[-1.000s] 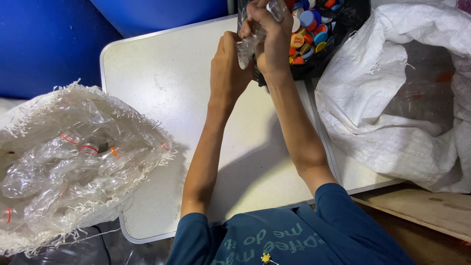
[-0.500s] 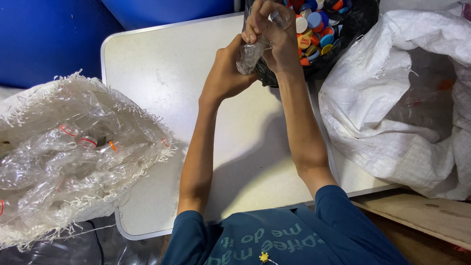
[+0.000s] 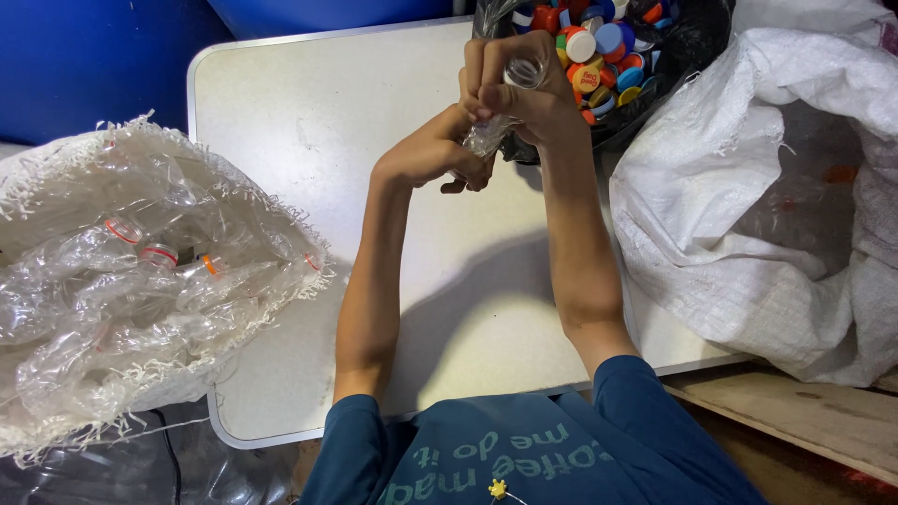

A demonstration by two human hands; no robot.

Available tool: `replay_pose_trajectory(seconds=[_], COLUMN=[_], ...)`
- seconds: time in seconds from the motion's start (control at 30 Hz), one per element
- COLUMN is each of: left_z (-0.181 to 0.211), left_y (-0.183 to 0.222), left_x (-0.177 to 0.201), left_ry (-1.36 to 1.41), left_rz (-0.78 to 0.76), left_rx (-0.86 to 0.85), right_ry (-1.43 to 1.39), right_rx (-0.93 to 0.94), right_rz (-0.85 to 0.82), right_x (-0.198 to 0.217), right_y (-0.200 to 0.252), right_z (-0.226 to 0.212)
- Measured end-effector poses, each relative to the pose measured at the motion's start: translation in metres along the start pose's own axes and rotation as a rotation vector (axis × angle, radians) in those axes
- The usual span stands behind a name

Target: The person removes plastic bottles from a white sack, unscrews the caps, and places the caps into a black bag. They then crush the empty bottles and place them into a separate white sack. This process is repeated for multiple bottles.

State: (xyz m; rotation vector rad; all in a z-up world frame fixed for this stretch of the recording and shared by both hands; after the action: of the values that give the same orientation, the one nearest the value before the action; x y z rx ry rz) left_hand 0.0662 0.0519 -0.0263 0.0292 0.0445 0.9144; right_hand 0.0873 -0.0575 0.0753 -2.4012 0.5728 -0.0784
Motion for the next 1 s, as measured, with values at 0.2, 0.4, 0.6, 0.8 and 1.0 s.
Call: replay_pose_trajectory(seconds=[0.2, 0.4, 0.6, 0.8, 1.0], left_z=[0.039, 0.079, 0.119, 0.156, 0.148], left_y=[0.017, 0.105, 0.216, 0.311, 0.415], left_x=[-0.002, 0.022, 0.008, 0.009, 0.033], left_ry=[-0.045, -0.618, -0.880, -1.184, -1.367], left_rz=[-0.032, 0.376, 0.617, 0.926, 1.340], left_rx=[-0.047, -0.198, -0.160, 0.093, 0.241], right_ry=[0.142, 0.208, 0.320, 0.211, 0.484], right_rx=[-0.112, -0.103, -0.274, -0.325, 0.048], right_rz=[0.033, 0.131, -0.199, -0.327, -0.365], right_x=[-0.013, -0.021, -0.068, -0.165, -0.261], right_y=[-0.012, -0.016, -0.022, -0.065, -0.148], right_z=[-0.001, 0.014, 0.043, 0.079, 0.084])
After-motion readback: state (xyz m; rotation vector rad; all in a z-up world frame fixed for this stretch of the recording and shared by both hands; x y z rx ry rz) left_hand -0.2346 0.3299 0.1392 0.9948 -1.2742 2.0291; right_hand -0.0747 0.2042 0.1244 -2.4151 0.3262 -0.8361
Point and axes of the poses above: each hand's wrist, its own y-axis away from the middle knuckle, its own x-axis out of the back of the hand, z = x × y, the point moved 6 cm from there along -y, towards the middle knuckle, and after that the axes turned 5 degrees about -z, right-handed, at the moved point
